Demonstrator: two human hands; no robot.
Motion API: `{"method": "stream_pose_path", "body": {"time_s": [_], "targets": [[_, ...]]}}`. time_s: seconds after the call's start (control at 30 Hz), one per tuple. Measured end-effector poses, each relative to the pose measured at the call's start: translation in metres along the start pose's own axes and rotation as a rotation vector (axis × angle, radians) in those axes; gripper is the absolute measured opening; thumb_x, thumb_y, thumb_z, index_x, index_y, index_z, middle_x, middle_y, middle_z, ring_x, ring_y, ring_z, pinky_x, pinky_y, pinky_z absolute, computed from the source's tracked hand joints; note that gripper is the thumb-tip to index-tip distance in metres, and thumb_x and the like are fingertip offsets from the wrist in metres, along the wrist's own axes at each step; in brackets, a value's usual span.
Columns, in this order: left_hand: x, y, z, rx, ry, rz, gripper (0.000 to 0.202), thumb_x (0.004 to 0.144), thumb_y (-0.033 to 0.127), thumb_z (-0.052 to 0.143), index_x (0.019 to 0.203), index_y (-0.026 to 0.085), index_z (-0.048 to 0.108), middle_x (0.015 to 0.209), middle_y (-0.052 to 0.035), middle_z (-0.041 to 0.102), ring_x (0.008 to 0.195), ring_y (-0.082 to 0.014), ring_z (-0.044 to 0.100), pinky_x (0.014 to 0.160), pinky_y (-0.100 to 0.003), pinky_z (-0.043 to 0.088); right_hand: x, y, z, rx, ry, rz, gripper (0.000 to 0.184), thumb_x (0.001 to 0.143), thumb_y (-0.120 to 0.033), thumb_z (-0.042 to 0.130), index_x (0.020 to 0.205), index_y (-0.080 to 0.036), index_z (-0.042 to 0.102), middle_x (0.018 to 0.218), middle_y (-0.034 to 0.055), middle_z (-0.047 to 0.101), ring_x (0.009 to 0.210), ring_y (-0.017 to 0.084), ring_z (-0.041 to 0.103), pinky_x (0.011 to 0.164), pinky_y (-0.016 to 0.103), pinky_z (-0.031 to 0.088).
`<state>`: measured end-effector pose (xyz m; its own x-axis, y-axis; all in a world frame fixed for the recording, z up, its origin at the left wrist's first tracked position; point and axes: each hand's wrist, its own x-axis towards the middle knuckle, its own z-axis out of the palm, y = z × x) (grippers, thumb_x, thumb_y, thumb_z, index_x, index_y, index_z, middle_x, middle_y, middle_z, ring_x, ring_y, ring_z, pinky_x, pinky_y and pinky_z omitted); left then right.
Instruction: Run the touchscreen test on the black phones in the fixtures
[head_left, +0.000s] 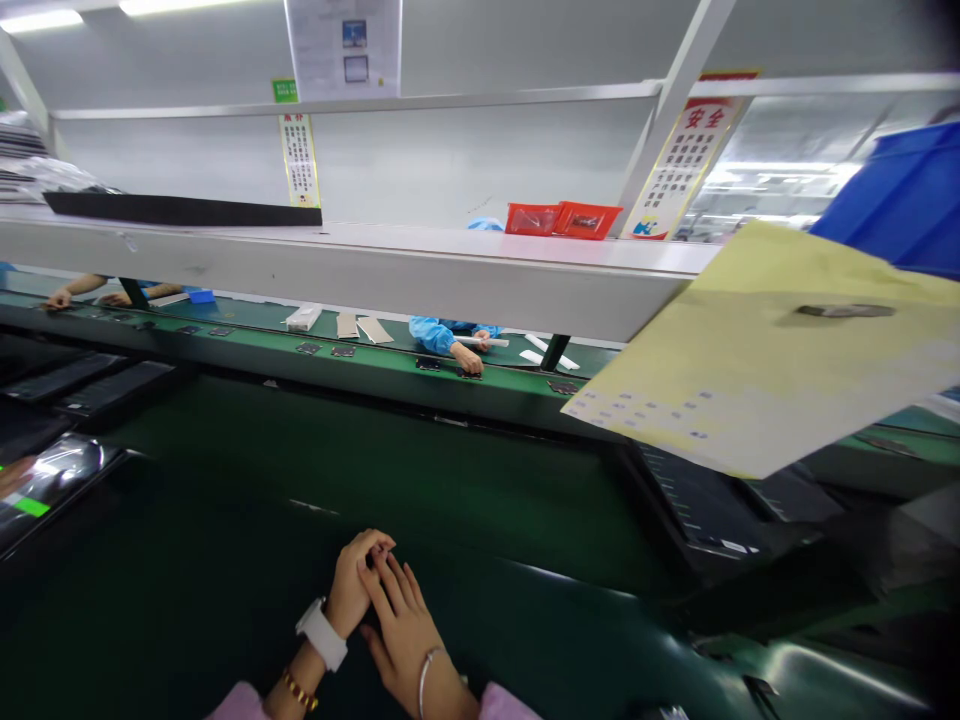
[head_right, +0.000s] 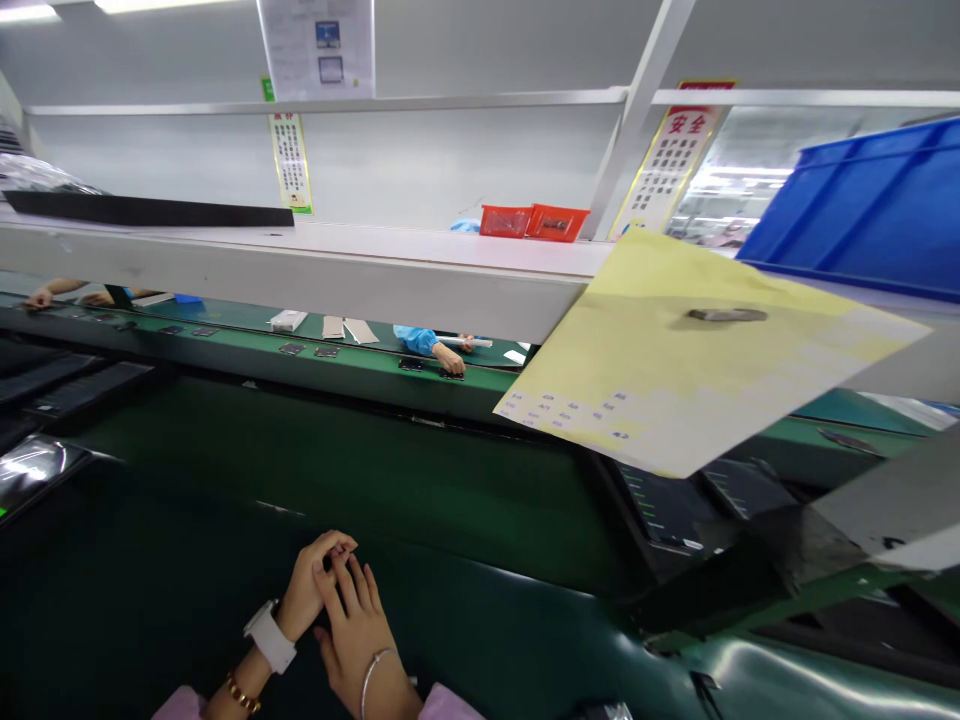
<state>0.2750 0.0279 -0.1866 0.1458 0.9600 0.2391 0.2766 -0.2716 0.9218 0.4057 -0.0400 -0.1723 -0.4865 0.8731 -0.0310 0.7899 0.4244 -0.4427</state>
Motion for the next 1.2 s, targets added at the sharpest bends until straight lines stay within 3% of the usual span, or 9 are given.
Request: {"method": "stream_pose_path", "body": {"time_s": [0.53, 1.2], "targets": [[-0.0004, 0.0024, 0.0009, -0.011, -0.002, -0.020, 0.020, 0.082, 0.030, 0.055, 0.085, 0.018, 0.070, 0.084, -0.0058, 0.067, 0.078, -0.0216, 0.064, 0.075, -0.033, 0.051, 0.0004, 0.0044, 0.0050, 0.009, 0.025, -0.020, 0.085, 0.084, -0.013, 0.048, 0.160, -0.023, 0.012, 0.166, 0.0092, 0.009, 0.153, 0.029, 0.010, 0.124, 0.056, 0.017], [0.0000, 0.0047, 0.0007, 0.017, -0.004, -0.027, 0.022, 0.083, 0.033, 0.053, 0.085, 0.018, 0.069, 0.083, -0.0065, 0.068, 0.078, -0.0219, 0.064, 0.075, -0.034, 0.051, -0.0016, 0.0012, -0.0009, 0.019, 0.002, -0.011, 0.084, 0.085, -0.012, 0.048, 0.160, -0.021, 0.013, 0.166, 0.0096, 0.013, 0.153, 0.028, 0.010, 0.124, 0.056, 0.017]]}}
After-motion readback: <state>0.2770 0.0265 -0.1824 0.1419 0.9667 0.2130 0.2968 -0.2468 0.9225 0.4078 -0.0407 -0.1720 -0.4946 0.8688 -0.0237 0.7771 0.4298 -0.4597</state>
